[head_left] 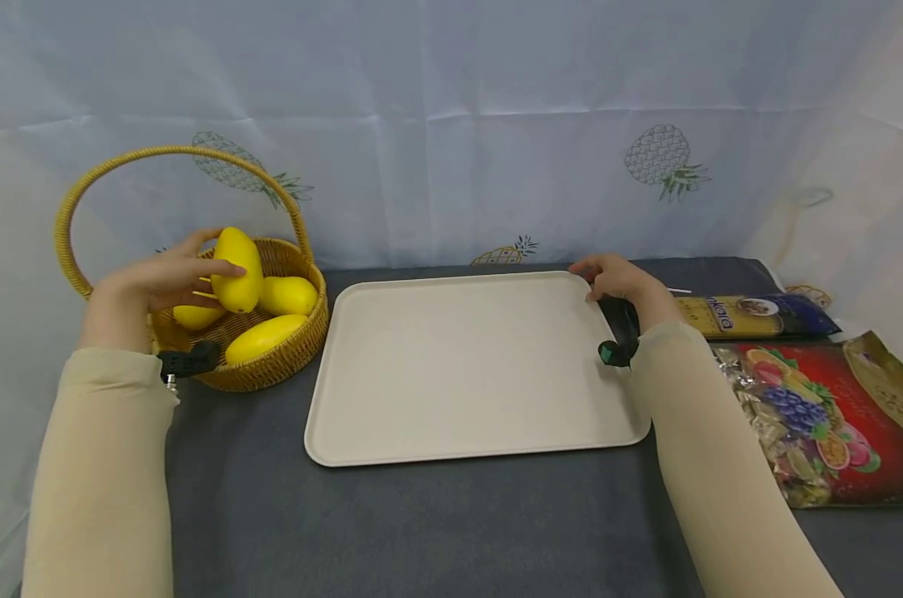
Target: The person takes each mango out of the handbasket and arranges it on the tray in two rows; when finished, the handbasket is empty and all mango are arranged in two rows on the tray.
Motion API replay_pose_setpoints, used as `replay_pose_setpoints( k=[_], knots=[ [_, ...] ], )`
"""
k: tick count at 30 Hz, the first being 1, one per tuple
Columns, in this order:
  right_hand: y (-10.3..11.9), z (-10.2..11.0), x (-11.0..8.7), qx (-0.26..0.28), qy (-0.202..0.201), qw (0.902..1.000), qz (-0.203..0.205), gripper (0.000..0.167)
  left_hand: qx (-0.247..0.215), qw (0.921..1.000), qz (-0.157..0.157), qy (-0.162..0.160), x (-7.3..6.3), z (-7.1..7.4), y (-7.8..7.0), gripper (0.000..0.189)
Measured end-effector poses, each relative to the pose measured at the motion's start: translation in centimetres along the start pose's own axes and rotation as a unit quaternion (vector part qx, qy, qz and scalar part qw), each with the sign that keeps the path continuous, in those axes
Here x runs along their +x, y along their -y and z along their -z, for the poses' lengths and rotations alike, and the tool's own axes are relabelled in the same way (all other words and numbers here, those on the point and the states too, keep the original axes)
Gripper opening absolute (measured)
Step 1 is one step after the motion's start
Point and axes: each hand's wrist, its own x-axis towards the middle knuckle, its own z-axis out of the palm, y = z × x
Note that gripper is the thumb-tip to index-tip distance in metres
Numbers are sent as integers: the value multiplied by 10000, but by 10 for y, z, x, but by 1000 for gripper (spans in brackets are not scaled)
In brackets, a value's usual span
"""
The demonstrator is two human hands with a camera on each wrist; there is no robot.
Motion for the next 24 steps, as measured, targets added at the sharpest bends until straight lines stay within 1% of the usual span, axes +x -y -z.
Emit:
replay_pose_setpoints(
  k=[2, 4, 7, 9, 12, 16, 21, 24],
  knots=[
    [0, 1, -1, -5, -3, 10000, 3, 68, -199, 9996, -210, 39, -1, -1, -4, 94],
    [0, 1, -1, -14, -5, 10000, 4, 68, -458, 9983, -349, 71, -1, -3, -8, 91],
    [0, 2, -1, -7, 10, 10000, 5, 67, -860, 9945, -576, 181, -2, -8, -15, 87],
    [0, 2, -1, -15, 36, 10000, -1, 67, -1037, 9918, -711, 225, -1, -13, -20, 84],
    [0, 1, 0, -29, 59, 10000, -18, 67, -1156, 9886, -906, 343, 0, -23, -32, 82],
    [0, 1, 0, -75, 26, 10000, -8, 67, -1241, 9852, -1082, 472, 4, -38, -50, 82],
    [0, 1, 0, -72, 5, 10000, 16, 67, -1427, 9785, -1307, 707, 11, -60, -72, 81],
    [0, 1, 0, -56, 4, 10000, -5, 67, -1543, 9741, -1420, 851, 17, -72, -81, 79]
  ],
)
